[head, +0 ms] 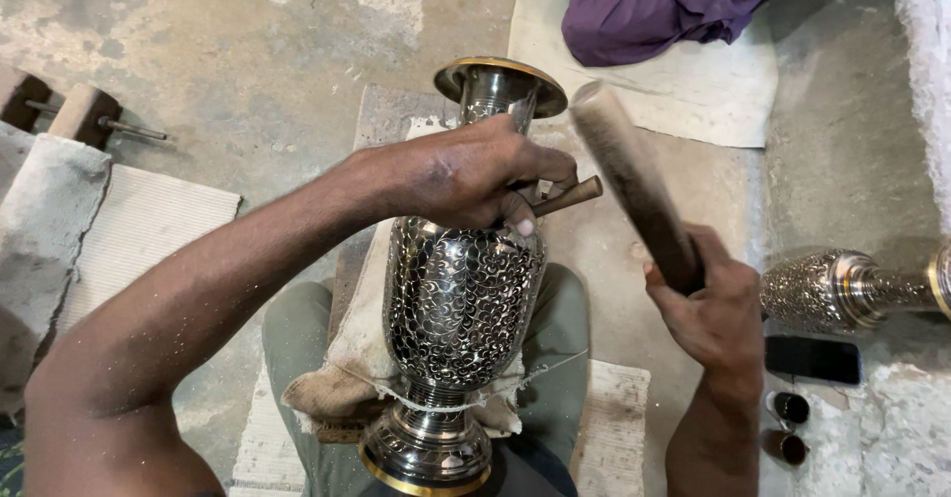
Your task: The person sits on the floor with an ornate metal vase held between their legs and works its surface, holding a small punch against the patterned body with one hand while striking it with a wooden mallet held in the other hand, repositioning the punch repeatedly around the vase.
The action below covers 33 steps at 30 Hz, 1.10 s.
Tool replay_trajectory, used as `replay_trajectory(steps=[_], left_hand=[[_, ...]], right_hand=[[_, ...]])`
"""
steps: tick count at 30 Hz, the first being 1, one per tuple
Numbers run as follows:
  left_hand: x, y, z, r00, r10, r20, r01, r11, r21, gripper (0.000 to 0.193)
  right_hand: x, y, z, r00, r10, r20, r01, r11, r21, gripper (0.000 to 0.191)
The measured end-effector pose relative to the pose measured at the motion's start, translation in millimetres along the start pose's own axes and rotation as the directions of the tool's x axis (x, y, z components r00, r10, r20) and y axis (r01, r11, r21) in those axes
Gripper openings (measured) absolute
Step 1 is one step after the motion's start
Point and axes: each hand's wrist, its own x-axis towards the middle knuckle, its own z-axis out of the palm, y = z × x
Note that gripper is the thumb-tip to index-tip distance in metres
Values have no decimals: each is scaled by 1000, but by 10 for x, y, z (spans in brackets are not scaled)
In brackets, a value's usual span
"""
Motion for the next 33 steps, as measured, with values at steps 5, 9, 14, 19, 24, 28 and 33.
replay_trajectory(steps=[5,9,14,19,24,28,33], left_hand=[[6,21,3,1000,-3,8,2,999,35,21],[-28,13,14,999,34,-16,-33,998,58,16],[-139,45,-24,993,-82,-86,80,997,-23,15],[-340,81,-114,974,-121,-191,127,992,24,23],[-415,95,6,992,-6,-125,13,998,58,29],[-458,74,59,993,-19,-118,24,999,39,40],[-509,43,132,993,-51,-103,53,998,20,38]], right_hand=[[-28,35,96,995,101,20,-102,949,297,40],[-112,61,183,990,123,-67,-86,913,399,38],[-179,51,226,986,163,38,-167,960,226,40],[-183,44,215,954,272,123,-289,736,612,46],[-304,12,191,969,244,48,-227,791,569,49],[-411,-18,207,993,110,-50,-56,786,615,51],[-356,33,136,980,-95,-172,155,912,380,49]])
